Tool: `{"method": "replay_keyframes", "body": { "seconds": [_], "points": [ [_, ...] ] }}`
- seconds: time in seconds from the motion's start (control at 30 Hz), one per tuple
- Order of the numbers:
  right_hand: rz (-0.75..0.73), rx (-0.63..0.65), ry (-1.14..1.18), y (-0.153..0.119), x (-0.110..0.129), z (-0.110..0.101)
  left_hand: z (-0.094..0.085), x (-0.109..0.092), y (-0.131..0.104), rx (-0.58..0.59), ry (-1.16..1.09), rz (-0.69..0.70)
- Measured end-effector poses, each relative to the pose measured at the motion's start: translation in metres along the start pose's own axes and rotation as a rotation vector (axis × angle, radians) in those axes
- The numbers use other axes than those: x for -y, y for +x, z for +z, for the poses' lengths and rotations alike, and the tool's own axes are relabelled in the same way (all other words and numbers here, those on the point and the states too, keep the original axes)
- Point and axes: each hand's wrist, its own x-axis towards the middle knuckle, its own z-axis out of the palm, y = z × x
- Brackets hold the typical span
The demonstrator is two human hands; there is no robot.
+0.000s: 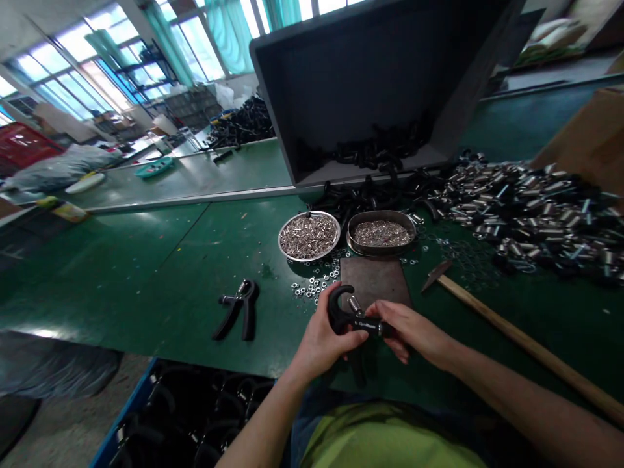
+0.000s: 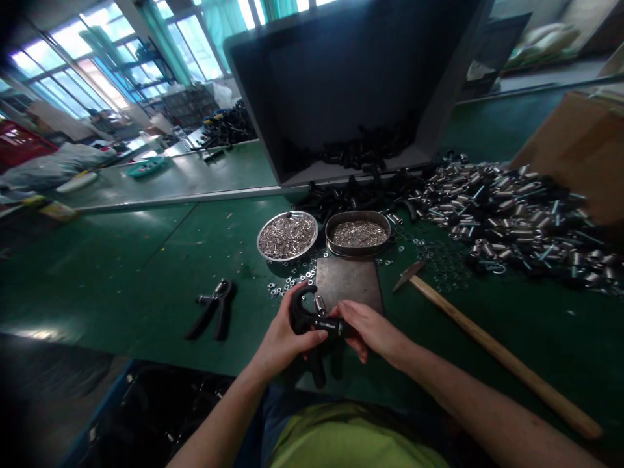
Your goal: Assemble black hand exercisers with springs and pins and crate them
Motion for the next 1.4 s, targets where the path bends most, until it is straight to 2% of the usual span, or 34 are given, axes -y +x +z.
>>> {"method": "replay_keyframes", "body": {
  "seconds": [0.07, 0.13, 0.2, 0.3, 0.33, 0.57, 0.63, 0.83, 1.0, 1.1, 1.2, 1.27, 1.3, 1.4],
  "points": [
    [-0.035, 0.123, 0.005, 0.008, 0.004, -0.001, -0.002, -0.004, -0.001, 0.048, 0.048, 0.043],
    [-0.096, 0.185, -0.025, 0.015, 0.008, 0.002, -0.002, -0.004, -0.003, 0.079, 0.072, 0.076],
    [-0.162, 0.118, -0.076, 0.018, 0.01, 0.008, 0.002, -0.001, -0.004, 0.037, 0.069, 0.085],
    [-0.278, -0.144, -0.265, 0.015, 0.012, 0.018, 0.008, 0.008, -0.007, -0.072, 0.023, 0.086],
    [-0.305, -0.191, -0.346, 0.012, 0.013, 0.02, 0.009, 0.01, -0.007, -0.091, 0.024, 0.101],
    [-0.404, -0.176, -0.775, 0.002, 0.019, 0.016, 0.008, 0.011, -0.005, -0.039, 0.192, 0.266],
    [-0.385, -0.194, -0.905, 0.002, 0.019, 0.015, 0.009, 0.009, -0.002, -0.011, 0.216, 0.274],
    [-0.182, -0.222, -1.096, 0.007, 0.019, 0.011, 0.018, 0.014, 0.016, 0.06, 0.242, 0.217],
    [-0.104, -0.165, -1.281, 0.023, 0.026, -0.019, 0.025, 0.023, 0.04, 0.11, 0.279, 0.113],
    [-0.099, -0.1, -1.361, 0.041, 0.043, -0.043, 0.012, 0.016, 0.062, 0.048, 0.455, 0.231],
    [-0.24, -0.217, -1.395, 0.068, 0.067, -0.051, -0.019, -0.003, 0.088, -0.193, 0.729, 0.379],
    [-0.343, -0.303, -1.386, 0.091, 0.083, -0.045, -0.042, -0.015, 0.107, -0.379, 0.966, 0.323],
    [-0.382, -0.324, -1.382, 0.104, 0.09, -0.04, -0.053, -0.021, 0.116, -0.427, 1.079, 0.265],
    [-0.457, -0.351, -1.377, 0.141, 0.106, -0.021, -0.073, -0.032, 0.137, -0.41, 1.287, 0.13]
  ]
}}
